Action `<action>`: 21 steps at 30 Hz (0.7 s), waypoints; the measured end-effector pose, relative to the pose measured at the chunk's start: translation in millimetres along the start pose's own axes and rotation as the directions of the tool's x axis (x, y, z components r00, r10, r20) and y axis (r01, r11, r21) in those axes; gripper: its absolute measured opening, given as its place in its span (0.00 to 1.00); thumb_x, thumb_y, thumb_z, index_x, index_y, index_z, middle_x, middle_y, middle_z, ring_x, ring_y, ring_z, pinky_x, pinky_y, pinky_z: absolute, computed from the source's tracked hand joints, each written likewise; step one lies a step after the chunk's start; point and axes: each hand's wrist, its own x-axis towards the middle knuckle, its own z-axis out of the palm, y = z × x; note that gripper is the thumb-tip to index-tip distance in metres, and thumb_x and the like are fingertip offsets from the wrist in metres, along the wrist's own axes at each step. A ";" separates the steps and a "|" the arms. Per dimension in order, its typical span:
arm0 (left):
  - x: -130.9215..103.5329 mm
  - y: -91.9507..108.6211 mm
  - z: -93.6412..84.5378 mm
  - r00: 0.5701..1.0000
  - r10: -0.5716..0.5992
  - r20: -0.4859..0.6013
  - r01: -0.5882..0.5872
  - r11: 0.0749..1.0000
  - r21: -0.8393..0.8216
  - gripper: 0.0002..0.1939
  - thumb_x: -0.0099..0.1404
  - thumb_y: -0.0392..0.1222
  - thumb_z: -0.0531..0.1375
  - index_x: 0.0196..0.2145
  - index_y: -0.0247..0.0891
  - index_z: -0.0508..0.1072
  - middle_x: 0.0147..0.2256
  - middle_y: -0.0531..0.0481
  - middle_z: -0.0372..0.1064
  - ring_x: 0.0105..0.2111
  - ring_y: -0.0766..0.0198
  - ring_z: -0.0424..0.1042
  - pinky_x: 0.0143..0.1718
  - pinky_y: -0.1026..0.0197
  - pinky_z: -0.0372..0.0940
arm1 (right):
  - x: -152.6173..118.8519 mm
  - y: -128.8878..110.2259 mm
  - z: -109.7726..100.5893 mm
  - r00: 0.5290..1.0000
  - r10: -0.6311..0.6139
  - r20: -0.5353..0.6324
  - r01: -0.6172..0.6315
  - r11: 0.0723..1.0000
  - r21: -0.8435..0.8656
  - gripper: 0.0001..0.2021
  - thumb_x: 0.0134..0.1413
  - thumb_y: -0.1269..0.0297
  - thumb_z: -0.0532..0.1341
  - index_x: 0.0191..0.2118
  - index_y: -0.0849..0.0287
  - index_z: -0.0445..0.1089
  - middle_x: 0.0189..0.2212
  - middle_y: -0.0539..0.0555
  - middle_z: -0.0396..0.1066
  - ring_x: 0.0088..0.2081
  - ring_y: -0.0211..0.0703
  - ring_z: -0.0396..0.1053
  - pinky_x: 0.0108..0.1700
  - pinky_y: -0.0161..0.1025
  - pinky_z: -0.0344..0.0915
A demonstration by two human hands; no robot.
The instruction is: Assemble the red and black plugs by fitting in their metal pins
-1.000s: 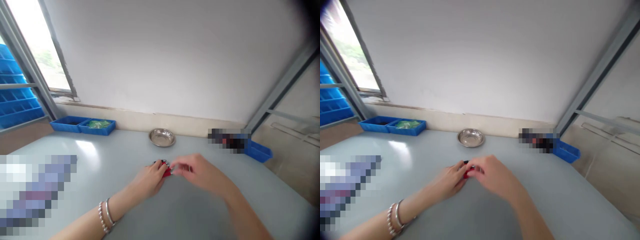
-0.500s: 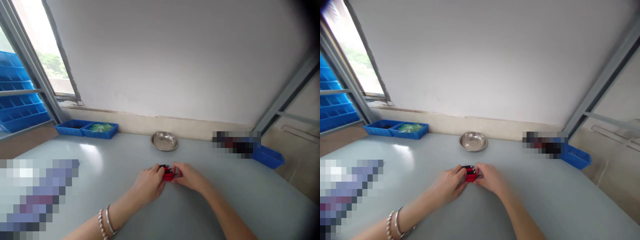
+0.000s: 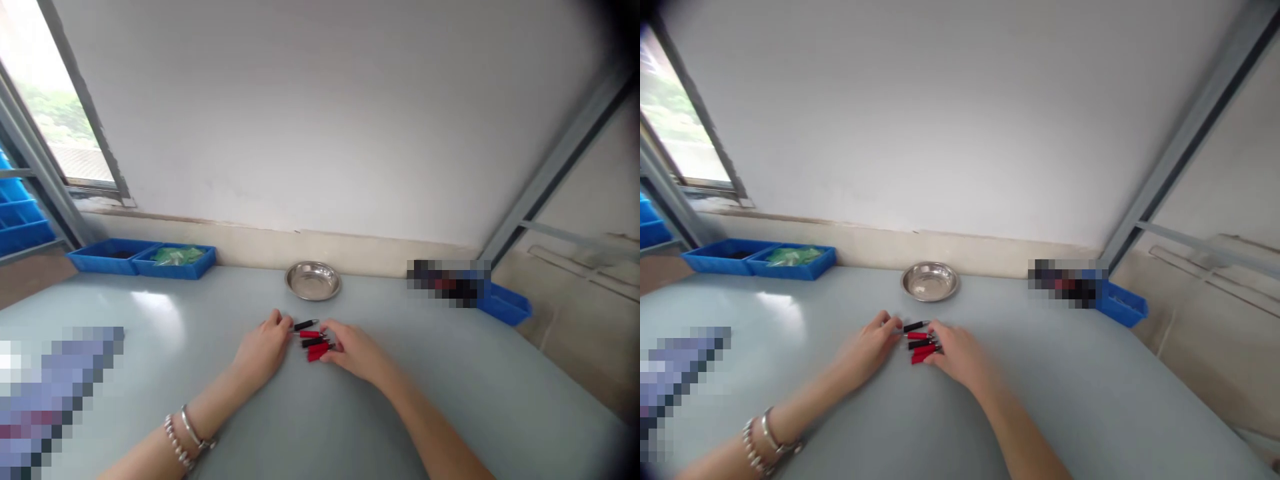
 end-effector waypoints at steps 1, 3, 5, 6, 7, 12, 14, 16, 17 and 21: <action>0.4 0.0 -0.6 1.000 -0.003 0.003 0.003 1.000 0.003 0.12 0.65 0.39 0.42 0.42 0.39 0.62 0.39 0.45 0.60 0.33 0.58 0.69 0.29 0.59 0.62 | -0.2 -1.0 0.4 1.000 0.004 0.001 -0.004 1.000 -0.002 0.15 0.48 0.62 0.59 0.44 0.54 0.62 0.28 0.50 0.66 0.28 0.39 0.63 0.27 0.31 0.54; 0.6 1.0 -2.3 1.000 -0.002 0.006 0.002 1.000 0.007 0.12 0.65 0.39 0.42 0.42 0.38 0.62 0.39 0.45 0.60 0.33 0.58 0.69 0.29 0.59 0.62 | -0.2 -2.5 1.5 1.000 -0.014 -0.007 0.014 1.000 -0.006 0.14 0.48 0.63 0.59 0.43 0.55 0.62 0.28 0.50 0.66 0.28 0.39 0.63 0.27 0.31 0.54; 0.4 2.5 -3.4 1.000 -0.007 0.012 0.007 1.000 0.007 0.12 0.65 0.39 0.42 0.41 0.38 0.62 0.39 0.45 0.60 0.33 0.58 0.69 0.30 0.59 0.62 | -0.2 -3.3 2.6 0.999 -0.027 -0.020 0.026 0.999 -0.021 0.13 0.48 0.62 0.59 0.43 0.55 0.62 0.28 0.50 0.66 0.29 0.39 0.63 0.27 0.31 0.54; 0.3 3.1 -3.4 1.000 -0.012 0.018 0.012 1.000 0.005 0.12 0.65 0.39 0.43 0.41 0.38 0.62 0.39 0.45 0.61 0.33 0.59 0.69 0.30 0.59 0.62 | -0.2 -3.5 2.8 0.999 -0.029 -0.027 0.028 0.999 -0.031 0.13 0.48 0.62 0.59 0.43 0.55 0.62 0.28 0.51 0.66 0.29 0.39 0.64 0.28 0.32 0.54; 0.3 3.4 -3.0 1.000 -0.017 0.024 0.017 1.000 0.002 0.11 0.65 0.39 0.43 0.40 0.38 0.62 0.38 0.45 0.61 0.33 0.59 0.69 0.30 0.59 0.62 | -0.4 -3.6 2.9 0.999 -0.028 -0.031 0.026 0.999 -0.043 0.14 0.48 0.62 0.59 0.43 0.55 0.62 0.28 0.51 0.66 0.29 0.40 0.64 0.28 0.32 0.55; 1.3 0.4 2.4 1.000 -0.017 0.003 0.017 1.000 -0.005 0.10 0.65 0.39 0.43 0.39 0.37 0.61 0.38 0.45 0.61 0.33 0.58 0.69 0.30 0.59 0.62 | -3.0 -4.7 0.2 0.999 -0.023 -0.034 0.021 0.998 -0.066 0.12 0.50 0.61 0.58 0.42 0.55 0.62 0.29 0.51 0.66 0.30 0.40 0.65 0.27 0.32 0.55; 1.7 -1.3 4.1 1.000 -0.011 0.006 0.011 1.000 0.004 0.10 0.65 0.39 0.43 0.39 0.37 0.61 0.37 0.45 0.61 0.33 0.58 0.70 0.30 0.58 0.62 | -4.3 -5.7 -1.4 0.999 -0.021 -0.034 0.018 0.997 -0.078 0.11 0.50 0.62 0.58 0.41 0.55 0.62 0.29 0.51 0.67 0.30 0.40 0.65 0.27 0.31 0.55; 2.0 -2.4 4.8 1.000 -0.003 0.007 0.003 1.000 0.011 0.11 0.65 0.39 0.42 0.38 0.37 0.61 0.36 0.46 0.61 0.32 0.58 0.70 0.30 0.58 0.61 | -5.2 -6.8 -2.7 0.999 -0.020 -0.032 0.017 0.996 -0.092 0.10 0.50 0.63 0.58 0.40 0.56 0.62 0.30 0.51 0.67 0.30 0.40 0.65 0.27 0.31 0.55; 2.2 -2.7 4.9 1.000 -0.003 0.007 0.003 1.000 0.015 0.11 0.65 0.39 0.41 0.38 0.37 0.61 0.36 0.46 0.61 0.32 0.58 0.69 0.30 0.58 0.61 | -5.5 -7.3 -3.2 0.999 -0.021 -0.033 0.018 0.995 -0.097 0.10 0.50 0.63 0.58 0.40 0.56 0.62 0.29 0.51 0.67 0.30 0.40 0.66 0.27 0.31 0.55; 2.9 -2.6 5.6 1.000 -0.010 -0.005 0.010 1.000 0.007 0.11 0.66 0.39 0.41 0.36 0.37 0.61 0.36 0.45 0.61 0.32 0.58 0.69 0.31 0.58 0.61 | -5.8 -7.8 -4.0 0.999 -0.039 -0.037 0.035 0.994 -0.107 0.12 0.50 0.65 0.58 0.42 0.56 0.62 0.29 0.51 0.68 0.29 0.40 0.66 0.27 0.31 0.55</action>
